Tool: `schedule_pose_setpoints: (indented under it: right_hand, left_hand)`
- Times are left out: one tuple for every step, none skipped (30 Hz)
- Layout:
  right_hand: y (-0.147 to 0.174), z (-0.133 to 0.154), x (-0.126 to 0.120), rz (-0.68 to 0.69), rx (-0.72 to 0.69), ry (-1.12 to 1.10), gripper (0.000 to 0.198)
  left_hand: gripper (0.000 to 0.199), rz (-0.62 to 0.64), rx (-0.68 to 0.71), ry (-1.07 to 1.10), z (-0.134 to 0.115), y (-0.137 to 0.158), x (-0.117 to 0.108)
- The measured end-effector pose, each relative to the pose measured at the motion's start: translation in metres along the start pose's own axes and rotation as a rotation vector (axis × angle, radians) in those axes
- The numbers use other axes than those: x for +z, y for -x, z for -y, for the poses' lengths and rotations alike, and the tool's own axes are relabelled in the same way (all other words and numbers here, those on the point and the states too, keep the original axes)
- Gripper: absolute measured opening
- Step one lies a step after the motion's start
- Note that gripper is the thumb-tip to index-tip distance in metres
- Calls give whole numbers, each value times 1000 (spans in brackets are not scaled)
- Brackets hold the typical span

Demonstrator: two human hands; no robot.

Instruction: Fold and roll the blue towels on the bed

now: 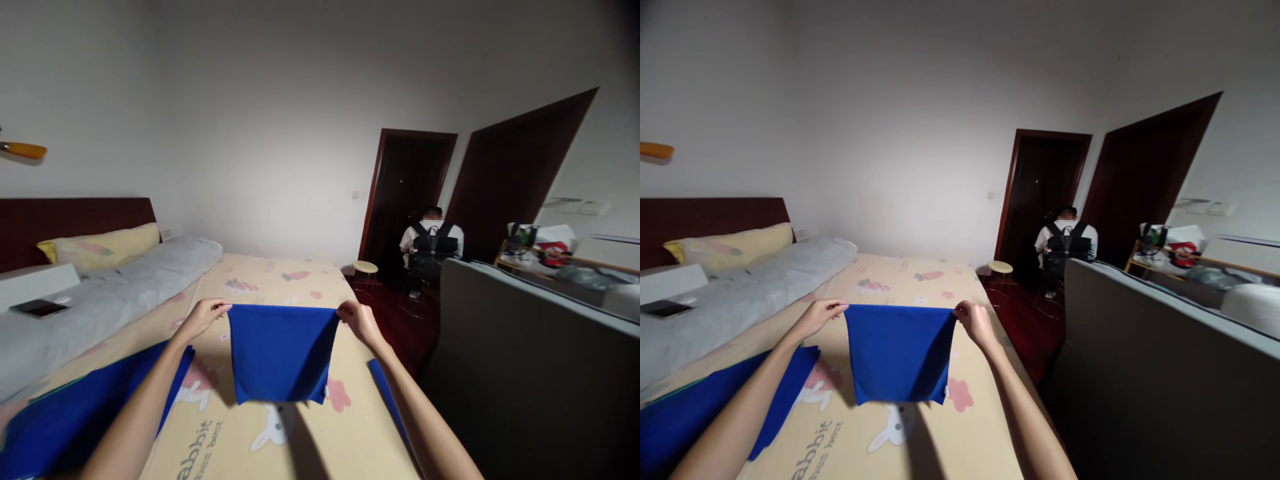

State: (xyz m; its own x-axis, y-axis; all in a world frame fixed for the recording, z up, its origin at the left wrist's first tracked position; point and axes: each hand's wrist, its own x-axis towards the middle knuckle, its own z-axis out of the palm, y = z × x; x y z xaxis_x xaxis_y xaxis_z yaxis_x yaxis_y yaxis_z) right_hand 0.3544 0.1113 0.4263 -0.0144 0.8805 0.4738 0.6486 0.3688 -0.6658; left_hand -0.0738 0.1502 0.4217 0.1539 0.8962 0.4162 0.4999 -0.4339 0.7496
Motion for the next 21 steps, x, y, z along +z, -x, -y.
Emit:
schedule_pose_setpoints:
  right_hand:
    - [-1, 1, 0, 17, -6, 21, 22]
    - [-2, 2, 0, 33, -15, 36, 21]
    - [-4, 2, 0, 47, -23, 47, 20]
    - [-5, 2, 0, 59, -31, 56, 20]
    - [-6, 2, 0, 67, -36, 62, 20]
    - [-7, 1, 0, 74, -40, 67, 20]
    - [-8, 0, 1, 80, -41, 69, 19]
    - [-10, -2, 3, 84, -39, 70, 18]
    - [-11, -4, 6, 86, -35, 69, 17]
    - [-14, -7, 10, 87, -29, 66, 16]
    - [-17, -11, 15, 87, -19, 60, 15]
    - [-20, -14, 20, 86, -7, 50, 14]
    - [-25, -18, 26, 85, 8, 38, 13]
    - [-31, -21, 32, 84, 23, 24, 13]
    - [-37, -25, 38, 80, 36, 8, 14]
    - [-44, -27, 43, 71, 45, -9, 15]
    - [-51, -29, 47, 56, 47, -26, 17]
    - [-56, -30, 50, 37, 42, -43, 19]
    - [-61, -31, 51, 16, 31, -62, 21]
    - [-64, -31, 50, -7, 14, -81, 24]
    - [-65, -30, 48, -28, -4, -101, 26]
  left_hand:
    - [38, 1, 9, -11, 3, -1, 1]
    - [39, -1, 17, -21, 6, -2, 1]
    - [41, -7, 25, -30, 9, -2, 2]
    - [42, -16, 31, -38, 12, -3, 3]
    - [43, -26, 35, -44, 15, -4, 4]
    - [44, -36, 39, -48, 18, -5, 6]
    - [45, -46, 41, -49, 21, -6, 7]
    - [46, -55, 42, -48, 23, -7, 8]
    - [47, -63, 42, -44, 26, -9, 10]
    - [48, -70, 41, -39, 29, -12, 11]
    - [49, -75, 38, -31, 32, -14, 13]
    - [50, -78, 34, -22, 35, -18, 16]
    - [51, -80, 29, -10, 38, -22, 18]
    - [51, -82, 23, 3, 41, -26, 21]
    - [52, -86, 17, 17, 43, -31, 24]
    - [53, -91, 12, 31, 44, -35, 27]
    - [53, -98, 8, 43, 45, -41, 29]
    - [53, -108, 5, 54, 44, -46, 30]
    - [53, -119, 4, 63, 42, -50, 30]
    - [53, -129, 6, 72, 39, -54, 29]
    - [52, -138, 10, 79, 36, -57, 26]
